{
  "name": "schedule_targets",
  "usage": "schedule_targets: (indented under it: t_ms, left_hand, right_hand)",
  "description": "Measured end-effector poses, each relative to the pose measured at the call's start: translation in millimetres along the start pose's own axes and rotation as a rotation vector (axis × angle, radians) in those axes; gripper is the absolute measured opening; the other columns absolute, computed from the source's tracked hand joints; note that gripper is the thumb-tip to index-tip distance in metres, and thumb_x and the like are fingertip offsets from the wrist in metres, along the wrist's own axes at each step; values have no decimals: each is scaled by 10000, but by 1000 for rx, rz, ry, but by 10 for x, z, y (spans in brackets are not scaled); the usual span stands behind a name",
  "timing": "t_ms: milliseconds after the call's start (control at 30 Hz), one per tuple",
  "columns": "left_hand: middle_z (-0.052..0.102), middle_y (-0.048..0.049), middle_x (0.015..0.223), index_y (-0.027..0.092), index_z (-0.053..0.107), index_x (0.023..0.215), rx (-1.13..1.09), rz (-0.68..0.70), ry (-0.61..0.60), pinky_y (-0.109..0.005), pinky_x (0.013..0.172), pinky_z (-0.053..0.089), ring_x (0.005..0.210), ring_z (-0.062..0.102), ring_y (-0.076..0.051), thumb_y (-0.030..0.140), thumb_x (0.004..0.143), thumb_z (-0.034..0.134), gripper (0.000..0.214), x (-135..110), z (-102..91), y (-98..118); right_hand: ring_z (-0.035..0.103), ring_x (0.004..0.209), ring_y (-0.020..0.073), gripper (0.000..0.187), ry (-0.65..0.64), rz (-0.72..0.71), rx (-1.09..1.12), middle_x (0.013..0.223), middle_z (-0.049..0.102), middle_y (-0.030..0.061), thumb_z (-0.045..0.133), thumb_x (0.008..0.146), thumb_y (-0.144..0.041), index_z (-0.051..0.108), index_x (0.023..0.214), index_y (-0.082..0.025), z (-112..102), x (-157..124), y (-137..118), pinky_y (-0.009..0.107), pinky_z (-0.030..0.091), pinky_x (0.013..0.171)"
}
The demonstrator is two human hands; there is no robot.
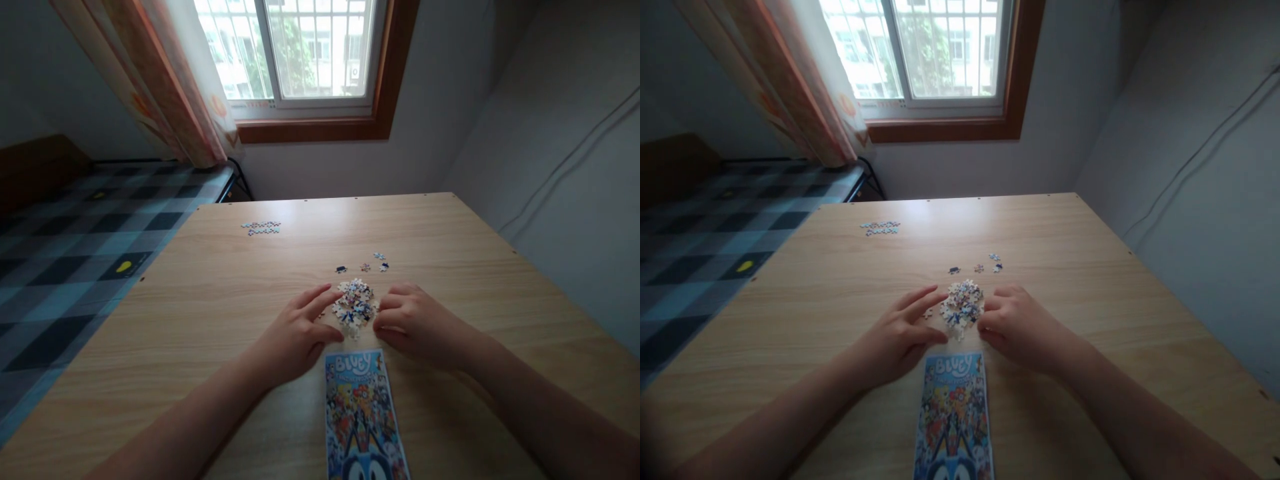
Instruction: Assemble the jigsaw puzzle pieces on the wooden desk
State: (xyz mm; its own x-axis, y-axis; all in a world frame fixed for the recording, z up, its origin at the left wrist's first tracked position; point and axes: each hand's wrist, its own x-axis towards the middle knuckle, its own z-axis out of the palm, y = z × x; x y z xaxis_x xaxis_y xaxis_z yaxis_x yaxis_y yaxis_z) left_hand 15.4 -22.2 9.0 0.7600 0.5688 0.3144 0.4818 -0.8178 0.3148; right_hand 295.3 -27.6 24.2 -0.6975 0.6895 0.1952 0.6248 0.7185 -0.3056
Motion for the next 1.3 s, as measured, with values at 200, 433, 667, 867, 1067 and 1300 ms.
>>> schedule_targets:
  t_ms: [200,433,667,867,1067,1300]
  left_hand:
    - [440,-26,1545,307,757,1047,29,7,24,-547,1135,402,1462,325,-284,71,838,570,366,9,-33,24]
    - [364,5,1599,320,752,1075,34,32,-5,-558,1149,388,1482,290,-307,31,779,591,444,4,-23,20]
    - [506,-5,1495,265,756,901,42,1,45,-544,1146,405,1429,385,-283,28,785,564,327,1,-41,-5]
    - [582,-29,1403,222,709,767,56,-32,50,-536,1127,427,1388,431,-275,33,778,559,242,1,-48,-33]
    - [553,-57,1444,267,712,1114,83,-32,68,-545,1114,441,1400,423,-275,83,857,559,352,4,-33,-39]
    - [491,-72,1514,296,672,1241,122,-28,28,-565,1110,436,1441,381,-308,232,944,565,321,-3,2,-45]
  right_hand:
    - [566,859,200,100,32,21,5,909,716,23,649,918,-230,735,960,-258,3,4,-12,354,338,839]
    - [569,847,203,128,11,-3,-18,903,714,22,629,936,-261,748,982,-277,34,-10,-22,364,333,833]
    - [582,853,200,147,30,11,-27,895,719,30,610,947,-256,756,959,-271,25,-5,3,364,335,819]
    - [571,829,197,154,19,33,-24,849,706,33,614,947,-266,745,871,-239,12,-15,31,364,352,827]
    - [585,981,238,194,96,46,-51,1035,710,52,645,931,-284,727,1107,-277,59,-9,26,410,400,908]
    - [448,1351,345,216,178,64,-161,1445,563,72,678,904,-300,732,1113,-306,94,-5,1,565,357,1057]
